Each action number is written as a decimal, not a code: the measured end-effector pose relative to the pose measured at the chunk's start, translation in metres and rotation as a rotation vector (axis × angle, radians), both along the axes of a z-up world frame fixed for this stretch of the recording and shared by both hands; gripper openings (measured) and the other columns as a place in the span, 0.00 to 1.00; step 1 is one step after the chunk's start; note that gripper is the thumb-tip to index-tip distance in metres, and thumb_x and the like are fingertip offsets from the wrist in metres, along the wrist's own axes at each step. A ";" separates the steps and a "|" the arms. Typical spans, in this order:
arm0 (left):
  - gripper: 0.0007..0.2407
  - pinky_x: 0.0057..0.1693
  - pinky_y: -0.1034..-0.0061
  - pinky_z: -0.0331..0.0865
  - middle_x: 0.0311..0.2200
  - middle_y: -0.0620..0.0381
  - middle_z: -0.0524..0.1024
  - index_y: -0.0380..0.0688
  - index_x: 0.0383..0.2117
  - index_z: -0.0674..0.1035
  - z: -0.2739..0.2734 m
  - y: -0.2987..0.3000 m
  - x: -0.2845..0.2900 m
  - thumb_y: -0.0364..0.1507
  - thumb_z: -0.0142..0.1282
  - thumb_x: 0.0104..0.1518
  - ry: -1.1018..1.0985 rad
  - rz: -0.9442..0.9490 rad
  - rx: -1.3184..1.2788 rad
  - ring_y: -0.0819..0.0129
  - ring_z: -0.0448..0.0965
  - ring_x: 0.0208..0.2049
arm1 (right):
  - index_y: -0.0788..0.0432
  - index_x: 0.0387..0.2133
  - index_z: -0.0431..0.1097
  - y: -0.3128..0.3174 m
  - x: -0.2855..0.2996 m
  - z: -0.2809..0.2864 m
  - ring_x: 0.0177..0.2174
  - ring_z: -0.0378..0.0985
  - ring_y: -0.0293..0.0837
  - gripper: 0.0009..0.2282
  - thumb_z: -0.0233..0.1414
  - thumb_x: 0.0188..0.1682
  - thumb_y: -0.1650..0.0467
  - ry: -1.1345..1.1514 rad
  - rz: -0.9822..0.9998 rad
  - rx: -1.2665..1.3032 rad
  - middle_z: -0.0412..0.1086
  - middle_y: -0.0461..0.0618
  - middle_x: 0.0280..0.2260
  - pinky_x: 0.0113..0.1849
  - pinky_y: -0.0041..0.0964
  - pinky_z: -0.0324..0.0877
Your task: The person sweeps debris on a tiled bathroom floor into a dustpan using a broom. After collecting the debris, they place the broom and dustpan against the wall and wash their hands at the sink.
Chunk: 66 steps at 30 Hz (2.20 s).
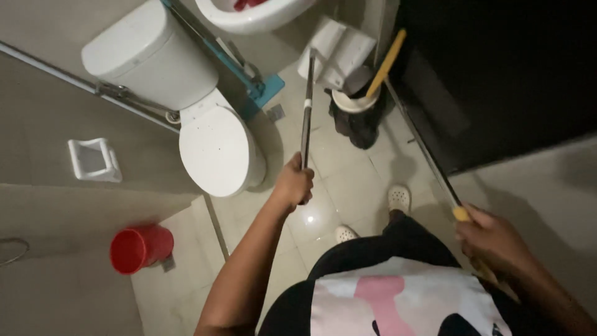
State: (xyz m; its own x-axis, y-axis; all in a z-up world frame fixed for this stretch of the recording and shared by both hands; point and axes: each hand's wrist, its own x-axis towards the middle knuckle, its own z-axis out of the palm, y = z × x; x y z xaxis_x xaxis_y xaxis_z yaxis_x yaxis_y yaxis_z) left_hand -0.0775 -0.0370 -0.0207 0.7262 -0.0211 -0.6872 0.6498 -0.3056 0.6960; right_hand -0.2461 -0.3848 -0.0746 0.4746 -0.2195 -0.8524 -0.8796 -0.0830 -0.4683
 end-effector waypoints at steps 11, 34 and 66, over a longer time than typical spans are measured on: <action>0.16 0.18 0.69 0.55 0.17 0.54 0.63 0.31 0.54 0.63 -0.034 -0.001 -0.010 0.21 0.44 0.59 -0.060 -0.041 0.017 0.65 0.61 0.11 | 0.57 0.57 0.66 0.037 0.014 -0.102 0.18 0.66 0.40 0.20 0.50 0.49 0.71 -0.325 -0.107 0.243 0.68 0.47 0.22 0.19 0.39 0.65; 0.35 0.39 0.48 0.73 0.28 0.25 0.78 0.35 0.70 0.46 -0.105 -0.046 -0.098 0.26 0.47 0.56 -0.338 -0.499 0.646 0.33 0.79 0.29 | 0.68 0.55 0.69 -0.012 0.028 -0.103 0.18 0.66 0.40 0.21 0.51 0.49 0.70 -0.339 0.100 0.131 0.67 0.48 0.24 0.20 0.38 0.66; 0.32 0.17 0.76 0.54 0.14 0.63 0.59 0.53 0.71 0.54 -0.023 -0.015 -0.085 0.20 0.44 0.57 -0.027 0.168 -0.222 0.74 0.55 0.11 | 0.63 0.58 0.69 -0.023 0.042 -0.096 0.19 0.67 0.39 0.21 0.49 0.50 0.70 -0.289 0.126 0.121 0.69 0.49 0.25 0.21 0.38 0.66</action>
